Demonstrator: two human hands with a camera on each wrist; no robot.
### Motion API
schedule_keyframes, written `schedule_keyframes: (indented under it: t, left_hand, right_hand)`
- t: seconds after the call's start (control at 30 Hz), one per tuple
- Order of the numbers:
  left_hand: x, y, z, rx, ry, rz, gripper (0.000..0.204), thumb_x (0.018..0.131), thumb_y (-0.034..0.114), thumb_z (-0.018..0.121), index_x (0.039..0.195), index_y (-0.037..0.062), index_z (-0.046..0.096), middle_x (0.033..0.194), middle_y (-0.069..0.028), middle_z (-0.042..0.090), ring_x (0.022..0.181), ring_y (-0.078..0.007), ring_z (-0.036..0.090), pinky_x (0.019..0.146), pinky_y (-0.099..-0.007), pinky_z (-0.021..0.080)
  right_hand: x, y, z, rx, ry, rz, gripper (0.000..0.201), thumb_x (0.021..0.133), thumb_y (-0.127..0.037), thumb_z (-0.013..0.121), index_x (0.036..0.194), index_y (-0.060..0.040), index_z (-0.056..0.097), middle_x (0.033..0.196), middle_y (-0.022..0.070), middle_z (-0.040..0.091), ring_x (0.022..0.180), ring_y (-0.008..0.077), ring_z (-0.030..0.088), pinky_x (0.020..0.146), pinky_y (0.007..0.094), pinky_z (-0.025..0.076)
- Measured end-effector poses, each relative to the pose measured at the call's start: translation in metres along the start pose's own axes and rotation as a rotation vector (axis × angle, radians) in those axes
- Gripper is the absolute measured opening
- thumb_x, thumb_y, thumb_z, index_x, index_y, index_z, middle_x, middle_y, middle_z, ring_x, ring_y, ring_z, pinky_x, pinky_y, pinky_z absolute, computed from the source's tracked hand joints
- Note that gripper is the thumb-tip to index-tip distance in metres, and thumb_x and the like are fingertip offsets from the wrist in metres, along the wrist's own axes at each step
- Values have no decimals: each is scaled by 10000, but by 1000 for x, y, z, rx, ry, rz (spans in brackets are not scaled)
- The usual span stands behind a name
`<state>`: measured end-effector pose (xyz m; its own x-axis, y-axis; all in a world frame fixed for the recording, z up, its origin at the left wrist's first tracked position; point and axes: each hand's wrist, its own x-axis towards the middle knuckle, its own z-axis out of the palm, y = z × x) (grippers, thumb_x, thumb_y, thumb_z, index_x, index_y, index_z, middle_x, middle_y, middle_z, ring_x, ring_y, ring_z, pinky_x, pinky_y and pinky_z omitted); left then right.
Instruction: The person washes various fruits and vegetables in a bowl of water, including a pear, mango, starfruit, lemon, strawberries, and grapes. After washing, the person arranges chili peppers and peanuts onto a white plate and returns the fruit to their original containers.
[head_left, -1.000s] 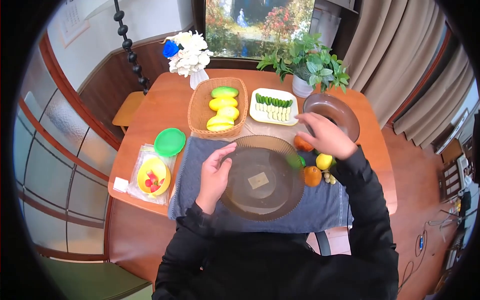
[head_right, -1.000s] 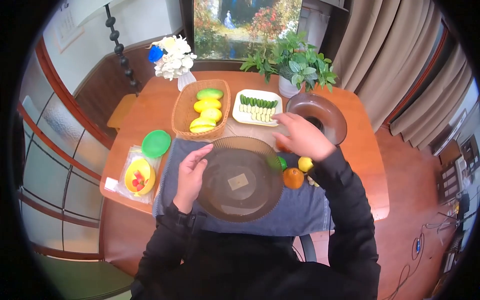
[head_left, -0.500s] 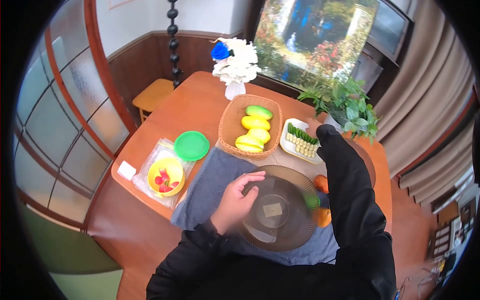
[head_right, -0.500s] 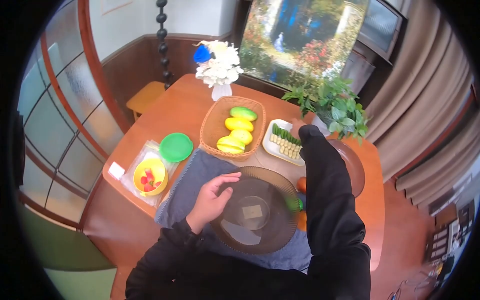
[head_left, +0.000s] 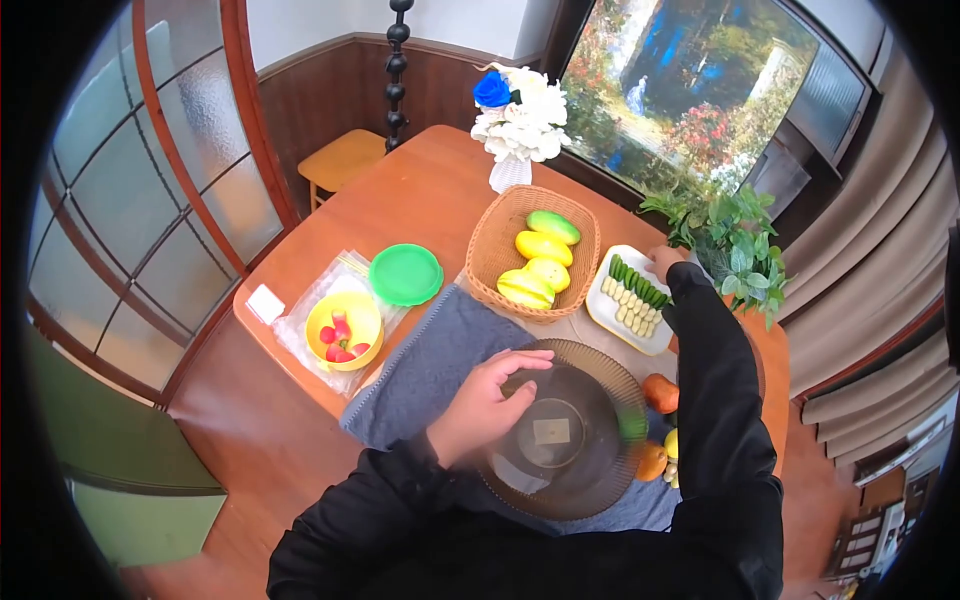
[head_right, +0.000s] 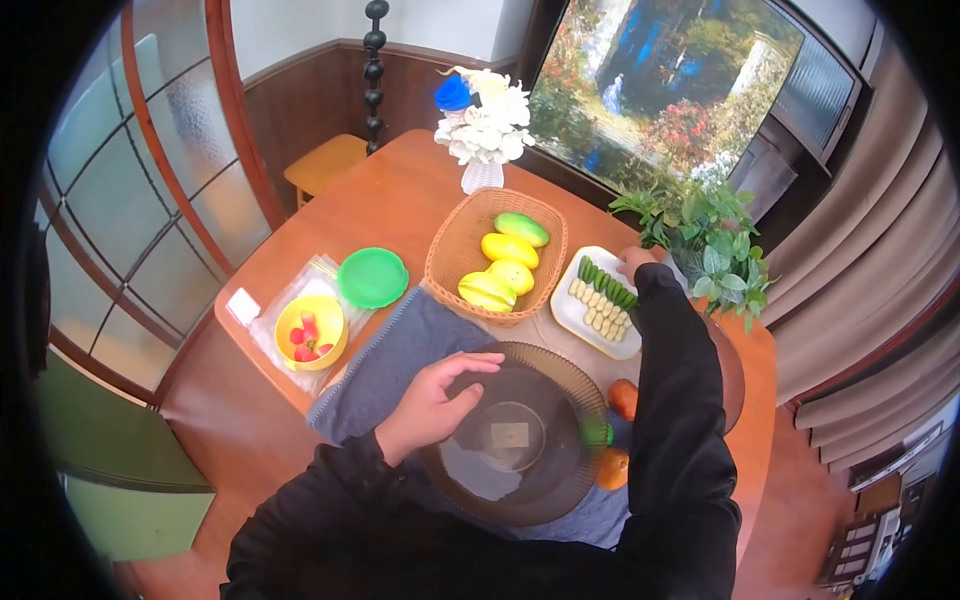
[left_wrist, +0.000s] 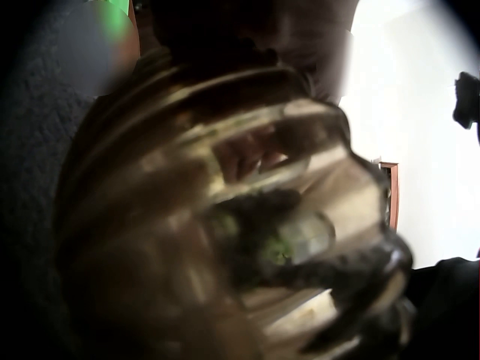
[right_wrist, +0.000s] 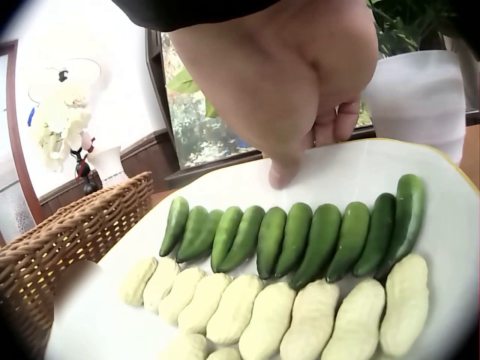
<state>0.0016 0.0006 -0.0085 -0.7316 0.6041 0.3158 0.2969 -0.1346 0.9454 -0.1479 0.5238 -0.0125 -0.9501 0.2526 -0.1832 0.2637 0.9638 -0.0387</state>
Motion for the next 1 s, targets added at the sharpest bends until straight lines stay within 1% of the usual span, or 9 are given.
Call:
schedule_keyframes:
  t: [0.03, 0.17, 0.23, 0.37, 0.53, 0.77, 0.83, 0.97, 1.0]
  left_hand:
    - [1, 1, -1, 0, 3, 2, 314, 1011, -14, 641, 1308, 39, 728, 1476, -136, 725, 1412, -271, 645, 1307, -461, 356]
    - [0, 3, 0, -4, -7, -13, 312, 1017, -19, 636, 1311, 32, 725, 1489, -130, 713, 1412, -257, 642, 1265, -431, 410]
    - [0, 1, 0, -18, -12, -1, 315, 1022, -27, 630, 1319, 23, 720, 1507, -129, 696, 1417, -248, 632, 1226, -396, 451]
    - [0, 1, 1, -109, 5, -45, 311, 1027, -28, 627, 1322, 15, 718, 1510, -133, 693, 1424, -244, 624, 1227, -394, 451]
    - [0, -2, 2, -129, 8, -37, 312, 1039, -28, 618, 1335, 4, 711, 1516, -138, 688, 1433, -232, 613, 1230, -391, 451]
    - [1, -3, 3, -163, 16, -51, 321, 1040, -26, 617, 1347, 5, 710, 1522, -140, 683, 1437, -233, 611, 1236, -393, 448]
    - [1, -6, 4, -141, 47, -16, 320, 1024, 25, 650, 1334, 9, 725, 1469, -120, 730, 1352, -216, 676, 1127, -357, 524]
    - [0, -5, 4, -146, 45, -43, 321, 1025, 30, 650, 1337, 10, 723, 1465, -117, 733, 1349, -221, 679, 1127, -364, 526]
    - [0, -2, 3, -159, 26, -55, 323, 1033, 3, 634, 1345, 8, 715, 1493, -128, 708, 1393, -227, 646, 1176, -378, 491]
  right_hand:
    - [-1, 1, -5, 0, 47, -47, 287, 976, -259, 836, 1072, -9, 733, 1043, 216, 756, 1018, 407, 727, 867, 517, 539]
    - [-25, -12, -44, -39, 104, -133, 265, 931, -249, 862, 1001, -24, 741, 923, 192, 749, 913, 410, 726, 798, 510, 549]
    - [-47, -24, -64, -61, 95, -146, 259, 935, -249, 859, 1003, -28, 743, 923, 192, 751, 918, 408, 730, 797, 506, 554]
    - [-96, -63, -98, -176, 90, -146, 217, 969, -271, 803, 1037, -69, 763, 1011, 189, 776, 1005, 405, 754, 854, 515, 596]
    - [-120, -69, -104, -218, 165, -236, 200, 973, -229, 744, 999, -32, 719, 979, 193, 761, 976, 433, 736, 840, 522, 577]
    - [-142, -91, -112, -309, 204, -269, 171, 984, -185, 662, 1066, -44, 713, 1078, 216, 766, 1015, 449, 750, 884, 557, 605]
    - [-152, -99, -114, -321, 264, -345, 156, 968, -162, 633, 1040, -40, 698, 1050, 213, 761, 993, 444, 754, 868, 557, 612]
    - [-180, -118, -124, -409, 256, -430, 156, 943, -147, 637, 1047, -39, 679, 1015, 196, 728, 943, 422, 751, 822, 533, 624]
    - [-188, -122, -126, -409, 252, -432, 156, 943, -147, 637, 1047, -39, 679, 1015, 196, 728, 943, 422, 751, 822, 533, 624]
